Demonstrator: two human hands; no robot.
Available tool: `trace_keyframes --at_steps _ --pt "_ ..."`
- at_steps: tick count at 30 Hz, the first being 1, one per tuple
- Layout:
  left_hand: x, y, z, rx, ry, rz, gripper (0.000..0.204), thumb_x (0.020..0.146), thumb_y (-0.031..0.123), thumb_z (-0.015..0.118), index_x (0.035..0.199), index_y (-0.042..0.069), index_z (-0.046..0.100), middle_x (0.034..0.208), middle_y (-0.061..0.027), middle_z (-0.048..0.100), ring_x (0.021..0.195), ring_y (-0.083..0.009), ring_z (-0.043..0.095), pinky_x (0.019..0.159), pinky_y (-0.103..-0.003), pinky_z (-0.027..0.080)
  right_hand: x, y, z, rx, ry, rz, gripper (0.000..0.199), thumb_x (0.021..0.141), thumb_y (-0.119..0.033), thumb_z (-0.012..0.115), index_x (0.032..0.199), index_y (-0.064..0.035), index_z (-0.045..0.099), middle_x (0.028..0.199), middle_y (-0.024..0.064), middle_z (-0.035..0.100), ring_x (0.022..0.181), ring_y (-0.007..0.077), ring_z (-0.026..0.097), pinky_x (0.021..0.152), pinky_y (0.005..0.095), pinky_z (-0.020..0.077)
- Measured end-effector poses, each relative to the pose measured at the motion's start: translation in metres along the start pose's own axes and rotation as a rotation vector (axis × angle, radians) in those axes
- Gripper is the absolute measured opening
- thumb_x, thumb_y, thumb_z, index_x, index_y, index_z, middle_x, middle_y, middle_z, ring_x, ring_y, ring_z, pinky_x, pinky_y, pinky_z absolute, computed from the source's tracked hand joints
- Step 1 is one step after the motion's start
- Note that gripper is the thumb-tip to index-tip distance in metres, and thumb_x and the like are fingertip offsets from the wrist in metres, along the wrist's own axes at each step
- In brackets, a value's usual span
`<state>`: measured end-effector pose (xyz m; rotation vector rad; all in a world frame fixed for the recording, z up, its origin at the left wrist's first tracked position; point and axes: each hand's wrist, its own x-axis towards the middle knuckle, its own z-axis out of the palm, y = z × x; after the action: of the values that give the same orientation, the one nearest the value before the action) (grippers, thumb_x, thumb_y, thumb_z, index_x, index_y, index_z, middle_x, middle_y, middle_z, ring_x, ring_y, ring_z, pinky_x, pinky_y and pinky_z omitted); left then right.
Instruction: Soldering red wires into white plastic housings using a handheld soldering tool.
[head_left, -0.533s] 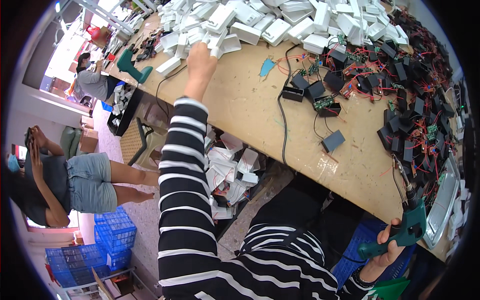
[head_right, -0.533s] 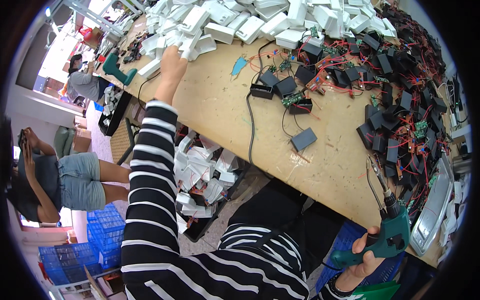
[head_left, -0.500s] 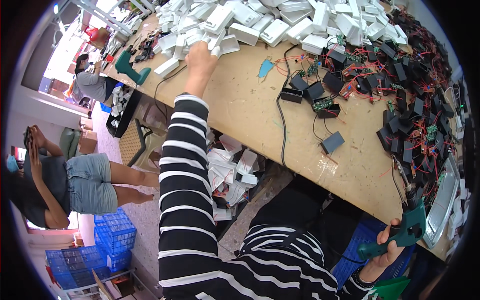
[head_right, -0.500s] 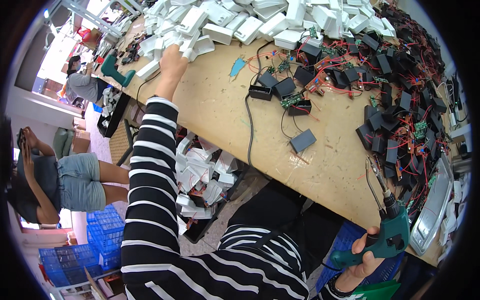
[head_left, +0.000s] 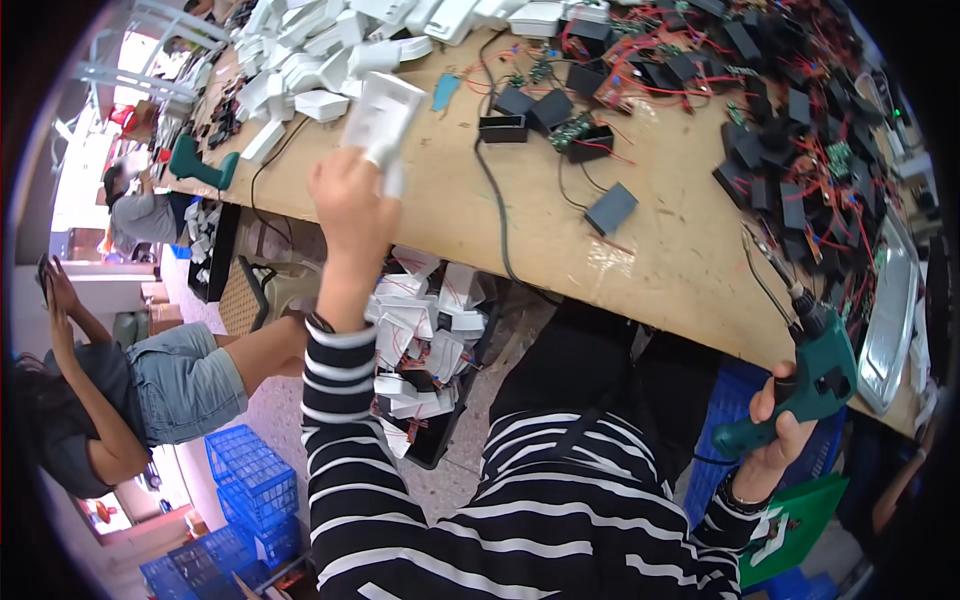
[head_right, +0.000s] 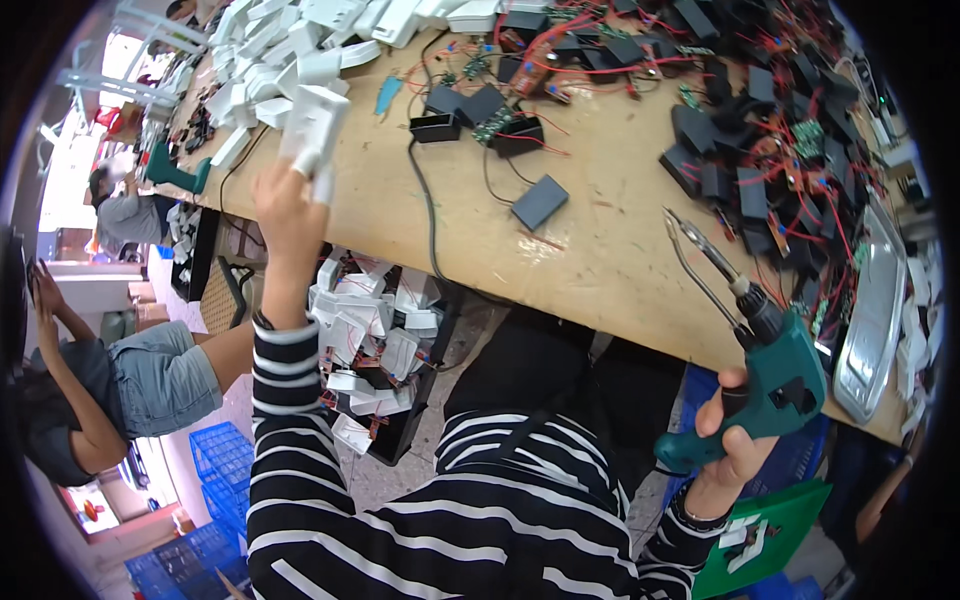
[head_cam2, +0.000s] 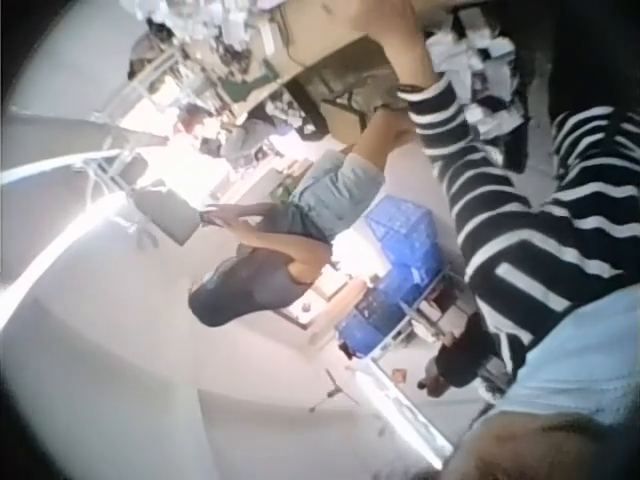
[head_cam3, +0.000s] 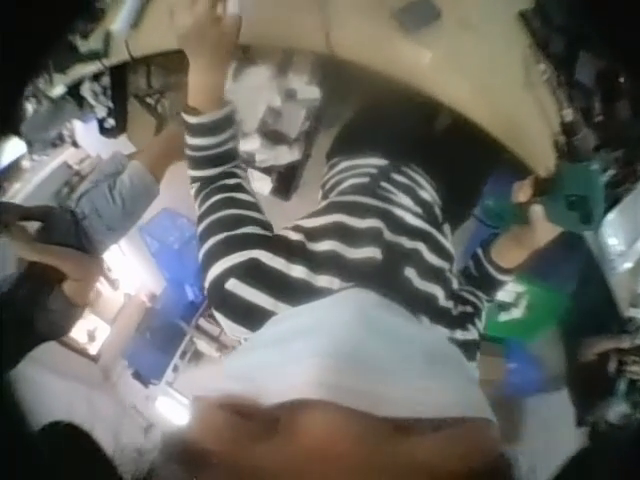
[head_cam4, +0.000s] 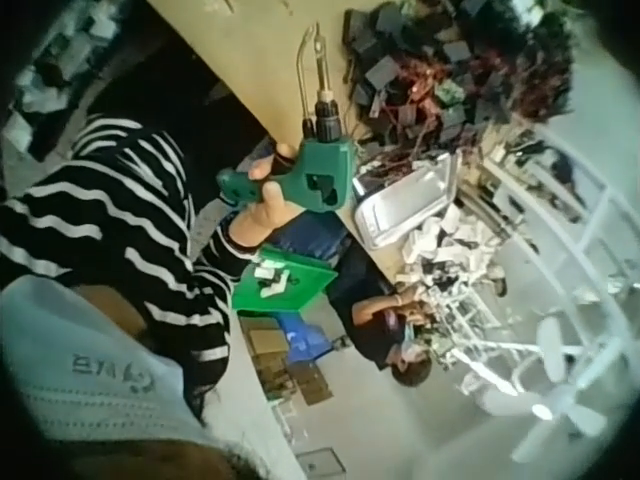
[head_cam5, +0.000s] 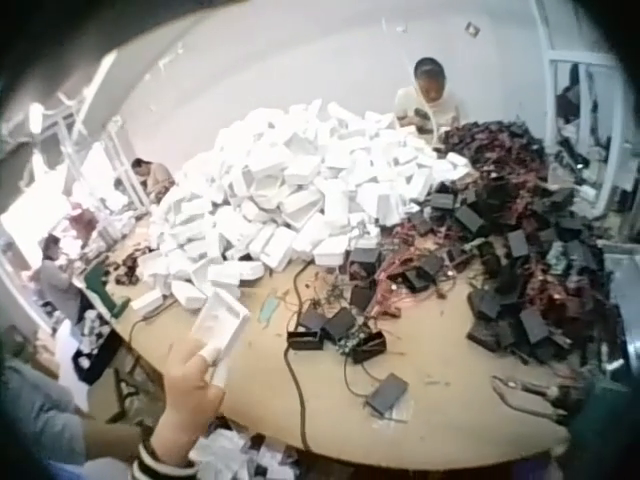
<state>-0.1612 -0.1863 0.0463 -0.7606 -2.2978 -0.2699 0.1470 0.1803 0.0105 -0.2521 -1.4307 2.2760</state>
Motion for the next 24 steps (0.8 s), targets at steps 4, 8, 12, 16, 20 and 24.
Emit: trace_keyframes --at_steps 4,8,12,16,20,24 --pt "0.0 0.104 -0.007 -0.222 0.032 0.356 0.007 0.055 0.007 0.057 0.061 0.005 0.055 0.077 -0.0087 0.054 0.074 -0.0232 0.055 0.073 -0.04 0.036 -0.008 -0.003 -0.005 0.008 0.003 -0.011 0.065 0.073 -0.014 0.067 0.125 0.0046 0.032 0.112 0.0194 0.047 0.065 0.0123 0.05 0.049 0.0205 0.0428" --pt "-0.002 0.181 0.021 -0.383 0.02 0.506 0.006 0.06 0.013 0.055 0.062 0.007 0.055 0.072 -0.0043 0.051 0.079 -0.0188 0.054 0.076 -0.038 0.034 -0.024 -0.009 -0.015 0.033 0.02 -0.049 0.063 0.074 -0.014 0.067 0.124 0.0046 0.033 0.113 0.0195 0.047 0.065 0.012 0.05 0.049 0.0203 0.0427" --pt "-0.001 0.21 0.041 -0.426 -0.07 0.571 0.01 0.061 0.013 0.055 0.068 0.007 0.059 0.075 -0.0045 0.051 0.085 -0.0185 0.053 0.078 -0.041 0.034 -0.037 -0.014 -0.023 0.035 0.041 -0.09 0.061 0.075 -0.013 0.066 0.124 0.0045 0.033 0.114 0.0197 0.047 0.066 0.0116 0.05 0.049 0.0204 0.0426" --pt "0.002 0.209 0.041 -0.518 -0.078 0.607 0.015 0.064 0.012 0.056 0.076 0.006 0.062 0.081 -0.0054 0.053 0.09 -0.0187 0.053 0.082 -0.044 0.034 -0.042 -0.014 -0.024 0.064 0.157 -0.116 0.062 0.07 -0.012 0.068 0.12 0.0067 0.036 0.11 0.0218 0.051 0.061 0.0146 0.055 0.045 0.0217 0.0444" --pt "0.001 0.201 0.037 -0.596 -0.086 0.624 0.015 0.065 0.01 0.058 0.078 0.006 0.063 0.088 -0.006 0.055 0.093 -0.0188 0.054 0.084 -0.044 0.033 -0.04 -0.01 -0.028 0.073 0.103 -0.096 0.062 0.073 -0.012 0.066 0.122 0.0056 0.033 0.113 0.0209 0.048 0.063 0.0128 0.052 0.048 0.0208 0.0435" --pt "0.021 0.169 0.035 -0.551 0.086 0.472 0.023 0.064 0.01 0.064 0.086 0.004 0.062 0.094 -0.009 0.056 0.091 -0.0206 0.054 0.077 -0.042 0.037 -0.038 -0.01 -0.028 0.064 0.039 -0.089 0.062 0.076 -0.012 0.065 0.125 0.0039 0.03 0.114 0.0197 0.046 0.066 0.0112 0.05 0.051 0.0203 0.0434"
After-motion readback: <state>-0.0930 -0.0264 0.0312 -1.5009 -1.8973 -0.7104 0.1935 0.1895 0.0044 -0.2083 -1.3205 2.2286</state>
